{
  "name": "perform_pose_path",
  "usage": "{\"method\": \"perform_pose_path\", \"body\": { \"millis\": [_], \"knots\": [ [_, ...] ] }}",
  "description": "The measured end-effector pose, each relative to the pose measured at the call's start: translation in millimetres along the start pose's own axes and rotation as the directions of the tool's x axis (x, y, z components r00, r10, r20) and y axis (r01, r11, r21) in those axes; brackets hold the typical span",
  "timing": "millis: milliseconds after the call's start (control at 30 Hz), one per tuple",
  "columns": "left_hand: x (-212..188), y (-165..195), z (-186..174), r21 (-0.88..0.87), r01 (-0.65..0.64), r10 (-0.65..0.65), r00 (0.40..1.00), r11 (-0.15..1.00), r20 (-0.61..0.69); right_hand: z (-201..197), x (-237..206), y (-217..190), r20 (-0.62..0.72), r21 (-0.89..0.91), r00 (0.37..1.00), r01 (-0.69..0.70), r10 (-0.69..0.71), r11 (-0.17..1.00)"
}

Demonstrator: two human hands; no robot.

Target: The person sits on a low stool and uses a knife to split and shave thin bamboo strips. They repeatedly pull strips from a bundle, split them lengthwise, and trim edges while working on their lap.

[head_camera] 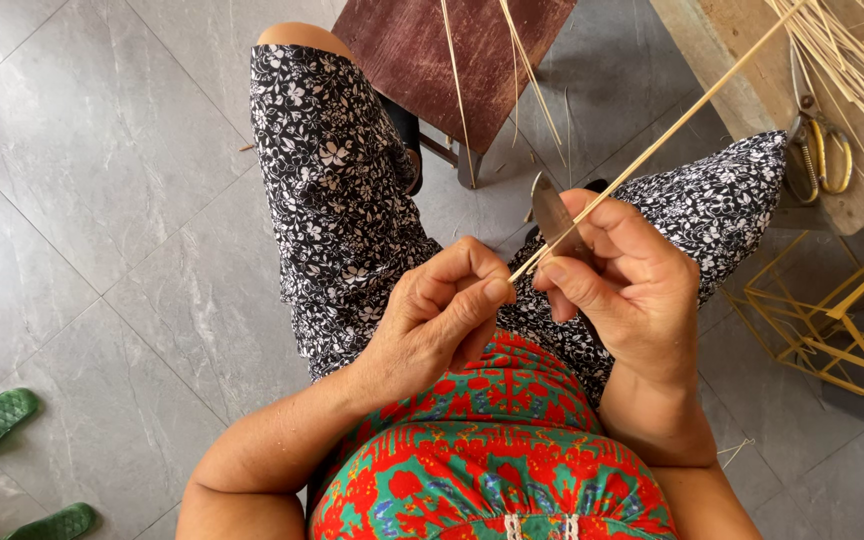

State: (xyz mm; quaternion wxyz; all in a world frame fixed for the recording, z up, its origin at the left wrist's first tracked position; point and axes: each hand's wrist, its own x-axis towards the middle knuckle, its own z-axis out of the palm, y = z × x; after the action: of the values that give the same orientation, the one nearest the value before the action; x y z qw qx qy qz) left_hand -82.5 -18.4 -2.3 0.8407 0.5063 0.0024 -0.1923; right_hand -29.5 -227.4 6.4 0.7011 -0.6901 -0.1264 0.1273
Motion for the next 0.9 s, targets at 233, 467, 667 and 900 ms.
{"method": "perform_pose_path", "body": {
  "millis": [233,467,667,900],
  "knots": [
    [-7.1,10.8,-15.3,0.019,0.03,-0.03,1.0,0.999,-0.001,0.3,15.1,-4.9,-0.006,0.079,1.0,0.007,-0.006,0.997],
    [1.2,45.8,-31.9,0.261,0.11,-0.138,0.986,0.959,0.091,-11.3,21.2,-8.2,0.022,0.129,1.0,0.018,-0.021,0.991],
    [19.2,64.4,-19.9,0.54,-0.037,0.034,0.999,0.841,0.016,9.3,20.9,-5.5,0.068,-0.037,0.997,-0.045,0.047,0.998],
    [18.7,52.0,-22.6,0.512,-0.053,0.053,0.998,0.857,0.015,13.6,22.9,-7.7,0.022,-0.046,0.996,-0.083,0.084,0.995]
  ]
}}
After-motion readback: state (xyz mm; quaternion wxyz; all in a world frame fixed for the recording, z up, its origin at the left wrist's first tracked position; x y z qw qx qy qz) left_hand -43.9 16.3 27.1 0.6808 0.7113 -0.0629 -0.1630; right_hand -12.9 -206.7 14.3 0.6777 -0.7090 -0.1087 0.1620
